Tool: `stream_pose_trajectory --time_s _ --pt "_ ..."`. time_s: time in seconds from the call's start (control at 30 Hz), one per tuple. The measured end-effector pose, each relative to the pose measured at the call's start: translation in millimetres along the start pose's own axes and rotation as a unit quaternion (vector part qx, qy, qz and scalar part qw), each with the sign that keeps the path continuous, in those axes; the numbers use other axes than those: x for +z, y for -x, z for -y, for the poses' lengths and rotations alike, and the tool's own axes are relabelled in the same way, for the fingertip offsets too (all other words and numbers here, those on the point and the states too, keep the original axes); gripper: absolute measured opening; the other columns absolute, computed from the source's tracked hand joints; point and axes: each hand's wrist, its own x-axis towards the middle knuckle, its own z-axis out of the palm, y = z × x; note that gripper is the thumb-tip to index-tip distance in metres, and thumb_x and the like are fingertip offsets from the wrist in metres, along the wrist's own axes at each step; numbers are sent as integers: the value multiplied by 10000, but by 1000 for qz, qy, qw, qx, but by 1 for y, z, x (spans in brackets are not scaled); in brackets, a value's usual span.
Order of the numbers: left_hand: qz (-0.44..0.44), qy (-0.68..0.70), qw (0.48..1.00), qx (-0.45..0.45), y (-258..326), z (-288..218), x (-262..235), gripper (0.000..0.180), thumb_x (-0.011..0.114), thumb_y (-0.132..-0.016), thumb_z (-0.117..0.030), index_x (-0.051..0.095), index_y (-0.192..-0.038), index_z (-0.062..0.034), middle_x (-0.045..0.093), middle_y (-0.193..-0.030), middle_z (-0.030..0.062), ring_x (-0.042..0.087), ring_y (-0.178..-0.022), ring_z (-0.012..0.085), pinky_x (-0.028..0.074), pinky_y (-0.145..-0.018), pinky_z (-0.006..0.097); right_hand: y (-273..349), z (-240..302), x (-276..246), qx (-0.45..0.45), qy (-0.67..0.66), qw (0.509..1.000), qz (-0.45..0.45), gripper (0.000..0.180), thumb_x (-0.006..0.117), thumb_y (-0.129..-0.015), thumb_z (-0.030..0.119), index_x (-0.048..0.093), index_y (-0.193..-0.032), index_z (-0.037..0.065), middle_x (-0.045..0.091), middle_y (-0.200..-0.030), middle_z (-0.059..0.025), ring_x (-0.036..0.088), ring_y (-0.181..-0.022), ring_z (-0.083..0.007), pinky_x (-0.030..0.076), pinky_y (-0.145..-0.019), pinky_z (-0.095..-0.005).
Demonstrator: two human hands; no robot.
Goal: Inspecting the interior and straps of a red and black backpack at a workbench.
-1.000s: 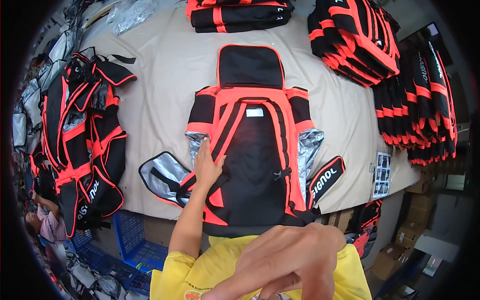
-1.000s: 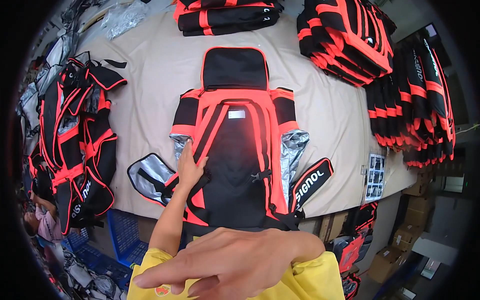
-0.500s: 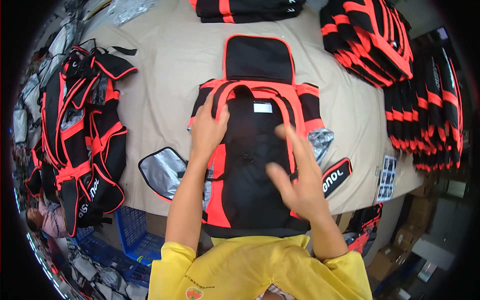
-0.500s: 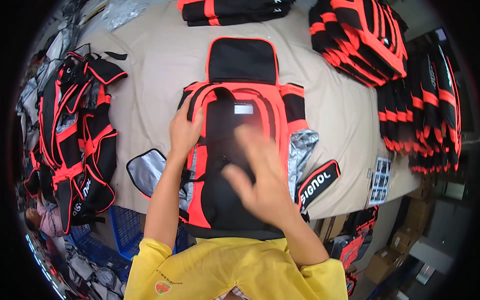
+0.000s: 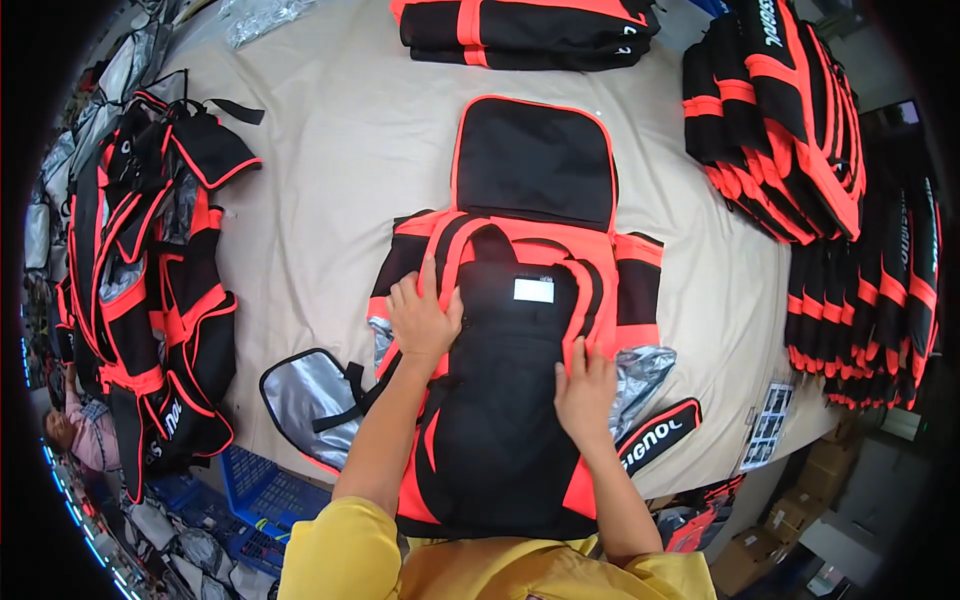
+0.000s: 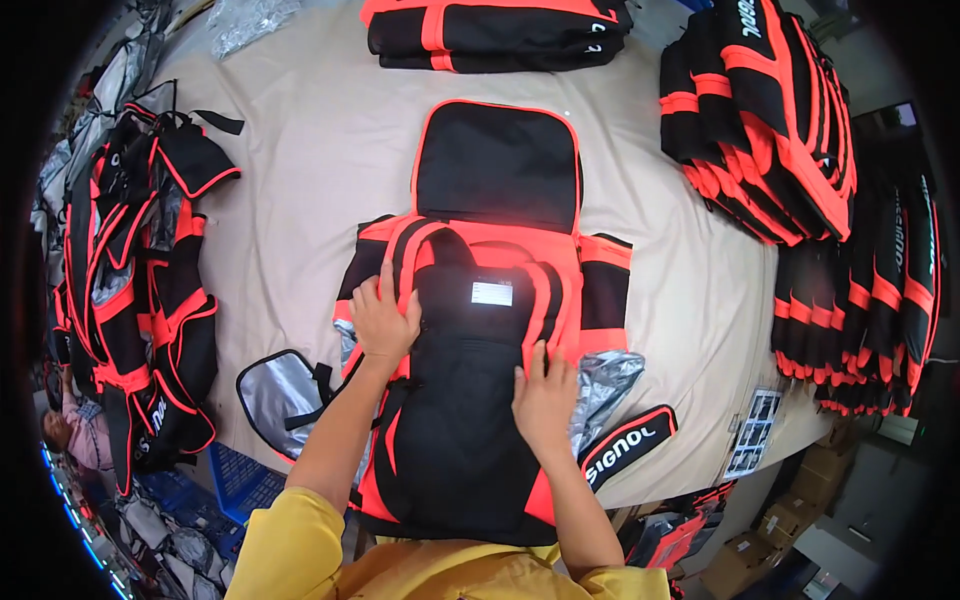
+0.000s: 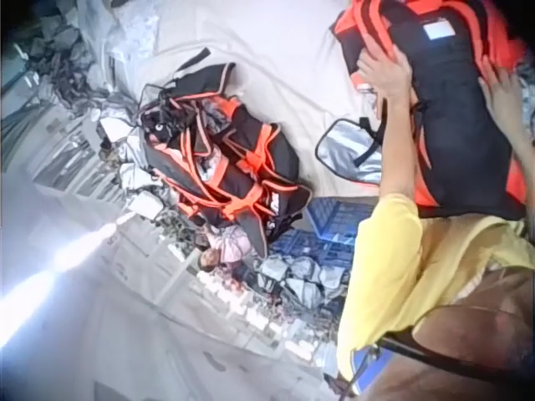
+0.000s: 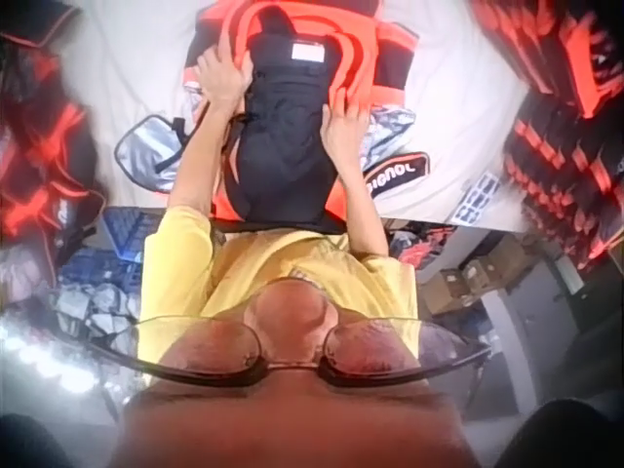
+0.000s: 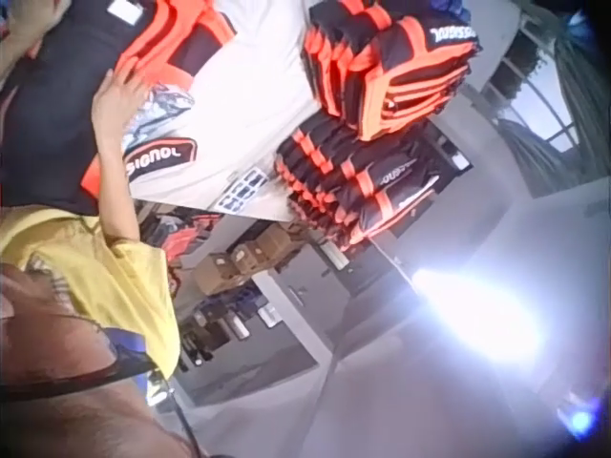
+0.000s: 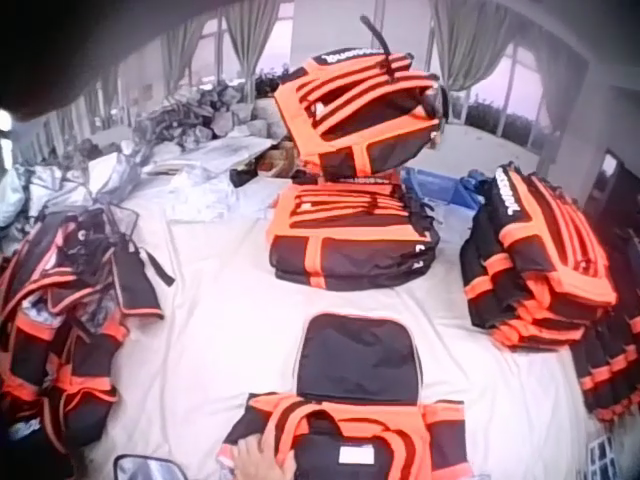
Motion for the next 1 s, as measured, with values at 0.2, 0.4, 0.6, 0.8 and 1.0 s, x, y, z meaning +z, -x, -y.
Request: stream_pose_trajectory --time_s 0.2,0.4,0.6,0.8,1.0 --pt "7 40 999 1 -4 7 4 752 715 -896 -391 494 -1536 -63 574 -1180 195 553 -1041 381 440 -890 505 -13 -3 3 -10 0 998 54 498 725 -924 204 644 -1339 -59 619 -1279 -338 594 -1016 -449 534 -867 -497" --pt "16 57 998 5 -6 4 6 779 714 -896 -382 467 -1546 -31 574 -1192 216 551 -1035 399 439 -892 520 -15 -4 4 -23 36 997 66 512 732 -874 230 690 -1294 -58 648 -1255 -366 630 -933 -398 569 -742 -447" --pt "25 54 998 0 -1 14 6 781 688 -919 -387 439 -1566 -27 573 -1219 224 551 -1048 401 433 -909 519 -28 3 -43 -67 30 958 279 383 677 -975 363 745 -1111 12 743 -1027 -245 731 -828 -395 603 -668 -456" --pt "27 71 997 -2 -10 3 8 779 683 -925 -390 436 -1565 -19 570 -1216 224 546 -1061 403 432 -916 522 -149 -43 -30 50 -159 986 17 238 679 -1003 283 725 -965 53 716 -891 -204 727 -829 -415 582 -705 -527" --pt "29 63 998 -3 -5 7 7 779 686 -921 -385 439 -1560 -15 571 -1240 222 544 -1080 407 433 -927 523 -174 -40 22 26 -158 987 12 161 706 -976 215 721 -1002 57 721 -964 -181 715 -892 -422 588 -778 -529"
